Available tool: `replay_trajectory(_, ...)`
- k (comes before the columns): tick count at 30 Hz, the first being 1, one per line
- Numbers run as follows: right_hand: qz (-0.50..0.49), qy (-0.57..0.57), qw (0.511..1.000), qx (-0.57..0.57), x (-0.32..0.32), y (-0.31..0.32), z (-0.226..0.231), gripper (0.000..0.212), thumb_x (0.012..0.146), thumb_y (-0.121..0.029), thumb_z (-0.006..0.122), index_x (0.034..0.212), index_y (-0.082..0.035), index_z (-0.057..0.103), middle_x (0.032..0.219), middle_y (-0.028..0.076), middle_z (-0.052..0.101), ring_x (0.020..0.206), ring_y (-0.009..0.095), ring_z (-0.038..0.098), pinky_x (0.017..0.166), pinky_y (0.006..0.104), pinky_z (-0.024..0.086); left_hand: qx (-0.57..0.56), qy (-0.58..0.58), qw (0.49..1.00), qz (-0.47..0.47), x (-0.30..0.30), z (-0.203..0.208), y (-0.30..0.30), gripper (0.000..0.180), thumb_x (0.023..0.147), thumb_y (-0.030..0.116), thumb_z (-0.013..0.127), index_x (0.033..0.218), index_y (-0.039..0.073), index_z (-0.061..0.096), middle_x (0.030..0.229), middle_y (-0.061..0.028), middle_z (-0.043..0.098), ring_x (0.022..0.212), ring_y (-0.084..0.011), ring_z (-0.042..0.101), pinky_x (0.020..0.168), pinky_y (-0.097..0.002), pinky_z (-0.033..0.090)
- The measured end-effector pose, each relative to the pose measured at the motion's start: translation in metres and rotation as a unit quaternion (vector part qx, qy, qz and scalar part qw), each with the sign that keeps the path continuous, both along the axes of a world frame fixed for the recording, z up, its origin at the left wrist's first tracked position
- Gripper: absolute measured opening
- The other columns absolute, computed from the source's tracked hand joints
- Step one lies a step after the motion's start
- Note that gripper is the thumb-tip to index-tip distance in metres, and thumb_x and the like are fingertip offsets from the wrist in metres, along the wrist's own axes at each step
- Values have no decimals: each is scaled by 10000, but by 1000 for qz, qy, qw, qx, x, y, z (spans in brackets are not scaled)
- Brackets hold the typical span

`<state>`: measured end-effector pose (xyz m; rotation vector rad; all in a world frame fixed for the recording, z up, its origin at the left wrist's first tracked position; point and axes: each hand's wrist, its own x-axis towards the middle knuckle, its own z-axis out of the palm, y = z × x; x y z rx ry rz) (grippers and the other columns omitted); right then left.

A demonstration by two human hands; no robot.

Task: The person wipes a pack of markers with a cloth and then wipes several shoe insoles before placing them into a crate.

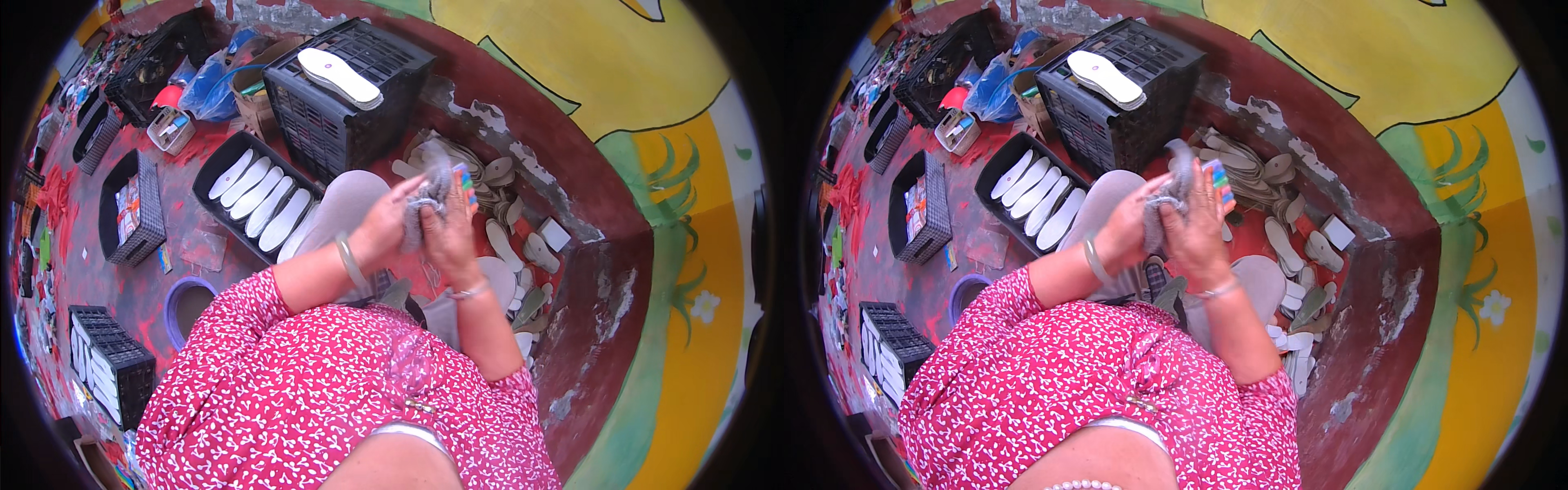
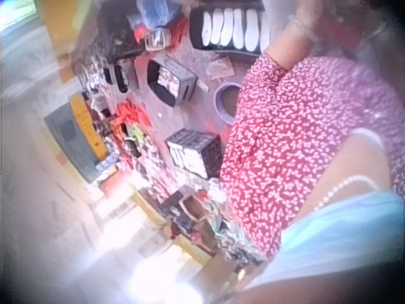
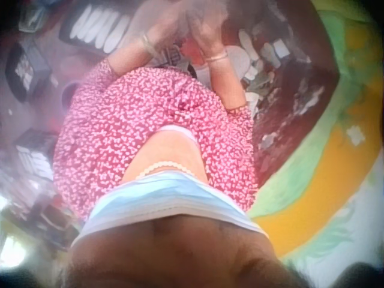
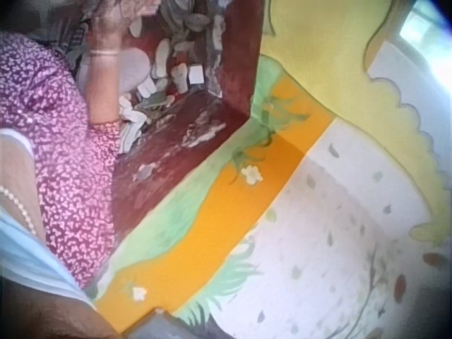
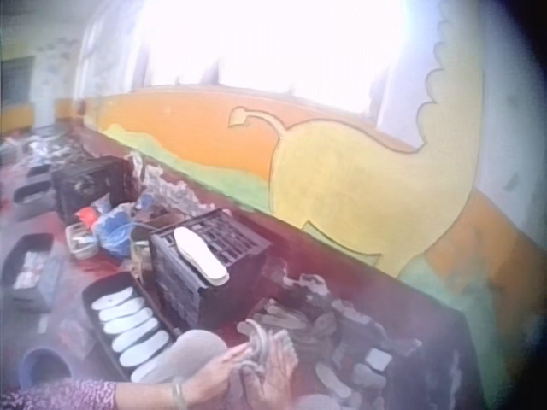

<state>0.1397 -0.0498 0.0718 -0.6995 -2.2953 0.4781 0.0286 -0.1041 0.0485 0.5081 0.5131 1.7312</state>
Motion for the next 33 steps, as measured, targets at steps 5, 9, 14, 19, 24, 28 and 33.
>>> replay_trajectory(5, -77, 21, 996, -30, -8, 19, -10, 660, 898, -469, 416, 1327, 26, 338, 1379, 204, 335, 1320, 341, 246, 1063, 438, 184, -33, -11, 999, -11, 3, 8, -12, 404, 962, 214, 396, 1301, -5, 372, 1191, -110, 510, 1065, -156, 521, 925, -306, 425)
replay_trajectory(9, -100, -2, 962, -253, -3, 54, -2, 608, 906, -447, 404, 1291, 24, 388, 1336, 201, 398, 1274, 364, 321, 1032, 412, 259, -29, 20, 999, -42, -4, 7, -19, 394, 962, 214, 399, 1291, -2, 384, 1187, -96, 511, 1060, -153, 522, 911, -307, 436)
replay_trajectory(14, -55, 4, 996, 71, -21, 9, -10, 501, 897, -365, 457, 1297, -64, 433, 1330, 186, 416, 1286, 344, 320, 1048, 438, 227, 107, -71, 987, -101, -23, -24, -7, 360, 958, 211, 411, 1251, 3, 425, 1176, -88, 522, 1048, -149, 527, 904, -306, 439)
replay_trajectory(19, -90, -23, 995, -48, -19, 39, -19, 532, 923, -379, 402, 1301, -4, 405, 1318, 209, 421, 1281, 333, 330, 1046, 420, 234, -29, -3, 1000, -5, -15, -4, -22, 395, 942, 216, 452, 1265, -6, 408, 1202, -112, 512, 1071, -175, 524, 932, -335, 425)
replay_trajectory(24, -165, 55, 940, -292, 11, 103, -27, 476, 935, -372, 401, 1105, 47, 549, 1018, 195, 616, 945, 314, 596, 861, 386, 441, 15, -51, 998, -15, -24, 2, -24, 449, 925, 245, 482, 1285, -5, 386, 1230, -136, 493, 1113, -224, 510, 954, -371, 417)
replay_trajectory(28, 106, 434, 618, -648, 38, 83, -3, 441, 930, -353, 402, 1190, -4, 479, 1122, 132, 567, 988, 268, 569, 842, 454, 461, 43, -83, 994, 51, -48, 16, -21, 468, 913, 248, 498, 1304, 26, 367, 1259, -144, 475, 1138, -262, 499, 978, -413, 398)
replay_trajectory(33, 181, 453, 538, -688, 0, 19, 7, 367, 920, -304, 451, 1201, -68, 470, 1148, 89, 553, 1010, 237, 557, 869, 439, 452, 64, -73, 990, 105, -30, 21, -4, 456, 914, 230, 502, 1301, 28, 371, 1244, -124, 488, 1123, -223, 503, 954, -398, 417)
